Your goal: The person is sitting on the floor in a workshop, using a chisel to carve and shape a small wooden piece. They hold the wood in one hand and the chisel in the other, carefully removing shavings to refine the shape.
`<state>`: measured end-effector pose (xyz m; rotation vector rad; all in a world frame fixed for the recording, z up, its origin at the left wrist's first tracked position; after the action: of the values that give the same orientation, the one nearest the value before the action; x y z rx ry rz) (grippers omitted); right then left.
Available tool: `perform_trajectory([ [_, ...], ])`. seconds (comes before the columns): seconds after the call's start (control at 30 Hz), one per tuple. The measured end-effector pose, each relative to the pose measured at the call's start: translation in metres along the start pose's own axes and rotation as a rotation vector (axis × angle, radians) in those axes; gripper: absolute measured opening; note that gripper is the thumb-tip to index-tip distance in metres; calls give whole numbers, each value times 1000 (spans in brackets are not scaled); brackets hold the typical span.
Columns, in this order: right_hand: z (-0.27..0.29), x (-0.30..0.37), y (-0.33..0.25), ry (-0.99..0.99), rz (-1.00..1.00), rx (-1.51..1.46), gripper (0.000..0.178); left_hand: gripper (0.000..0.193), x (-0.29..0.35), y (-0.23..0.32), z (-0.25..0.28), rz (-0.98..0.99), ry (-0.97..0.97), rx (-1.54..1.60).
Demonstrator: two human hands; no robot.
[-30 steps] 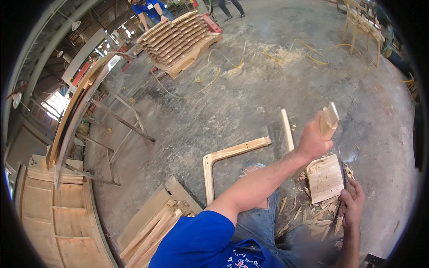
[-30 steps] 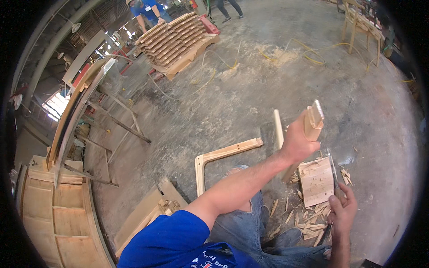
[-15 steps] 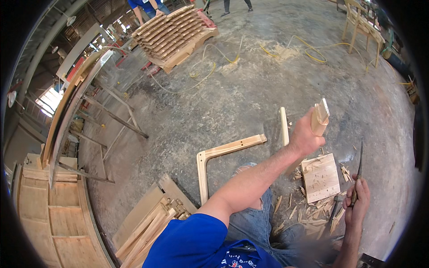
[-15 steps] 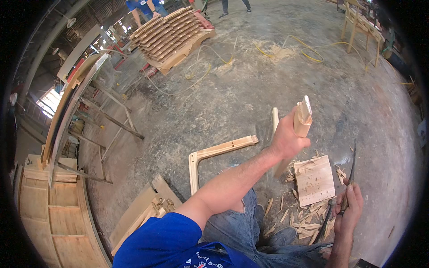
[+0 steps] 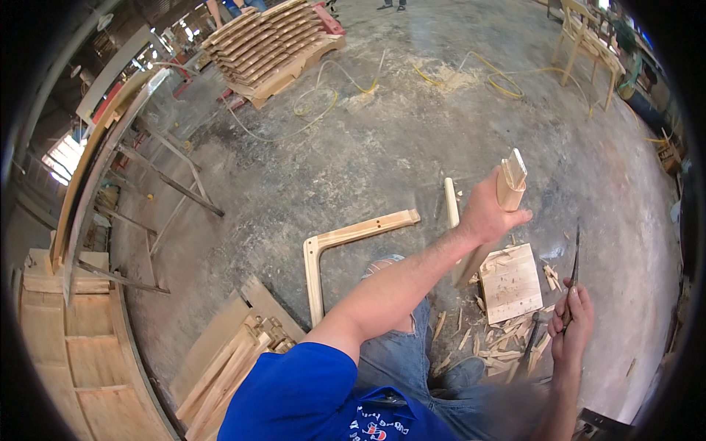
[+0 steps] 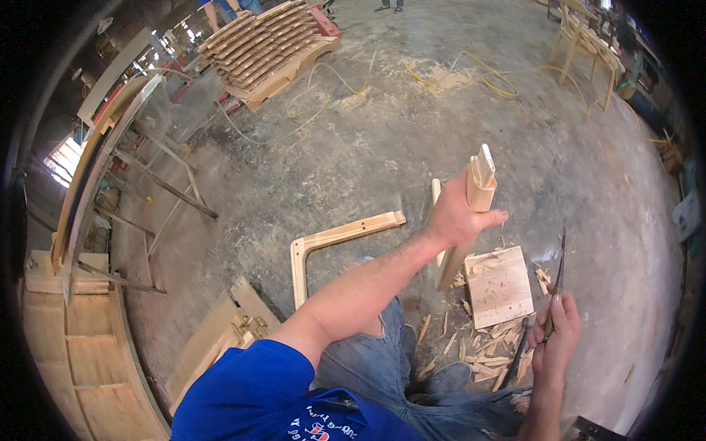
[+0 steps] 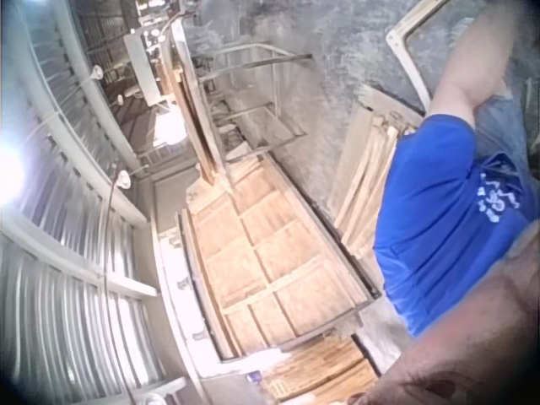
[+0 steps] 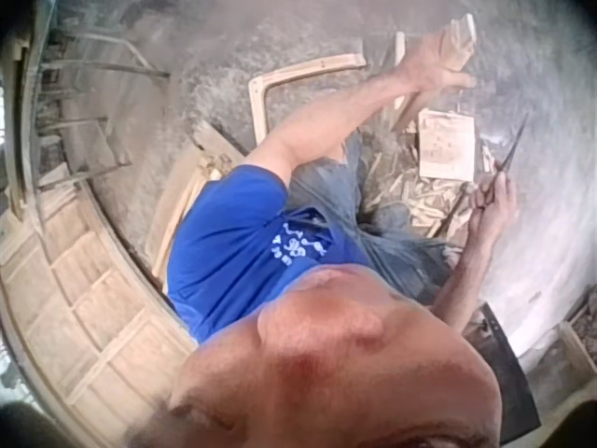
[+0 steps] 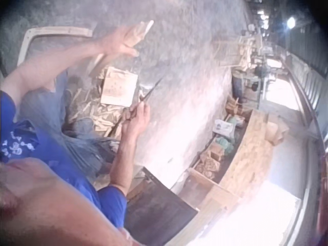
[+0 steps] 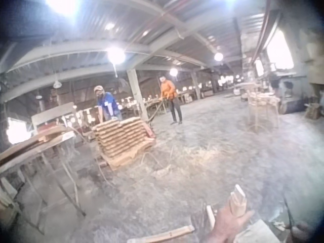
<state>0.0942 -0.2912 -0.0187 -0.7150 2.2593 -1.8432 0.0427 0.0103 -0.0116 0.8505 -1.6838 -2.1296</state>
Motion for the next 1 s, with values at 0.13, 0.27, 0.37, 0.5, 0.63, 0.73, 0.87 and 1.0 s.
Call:
perform_trajectory([
  [0.13, 6, -1, 4, -12, 35, 20, 26, 59, -5, 3, -4, -32, 42, 40],
  [0.27, 1, -3, 7, 1, 37, 42, 25, 55, -6, 2, 4, 38, 2, 6],
  [0.37, -1, -4, 10, -16, 30, 50, 23, 54, -4, 3, 6, 8, 29, 76],
  [0.5, -3, -4, 11, -43, 21, 72, 20, 55, -3, 5, 8, 39, 13, 48],
  [0.63, -5, -5, 15, -41, 12, 86, 21, 57, -5, 0, 7, 21, 23, 45],
  [0.73, -5, -2, 14, -49, 25, 114, 23, 57, -4, 0, 6, 22, 27, 39],
  [0.87, -4, -2, 10, -78, 64, 122, 23, 57, -2, 2, 5, 9, 23, 25],
  [1.0, 6, -5, 11, -95, 89, 146, 20, 54, -2, 5, 4, 34, 14, 11],
])
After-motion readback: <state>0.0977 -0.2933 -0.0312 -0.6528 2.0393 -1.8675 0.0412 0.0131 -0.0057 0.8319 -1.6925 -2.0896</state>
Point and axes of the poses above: each hand's wrist, its own x-axis away from the middle knuckle, its own z-axis out of the back of the hand, y = z × x, the point moved 3 cm from there along -x, towards the middle knuckle, and after that the axes turned 6 degrees about z, right-handed, at the moved point
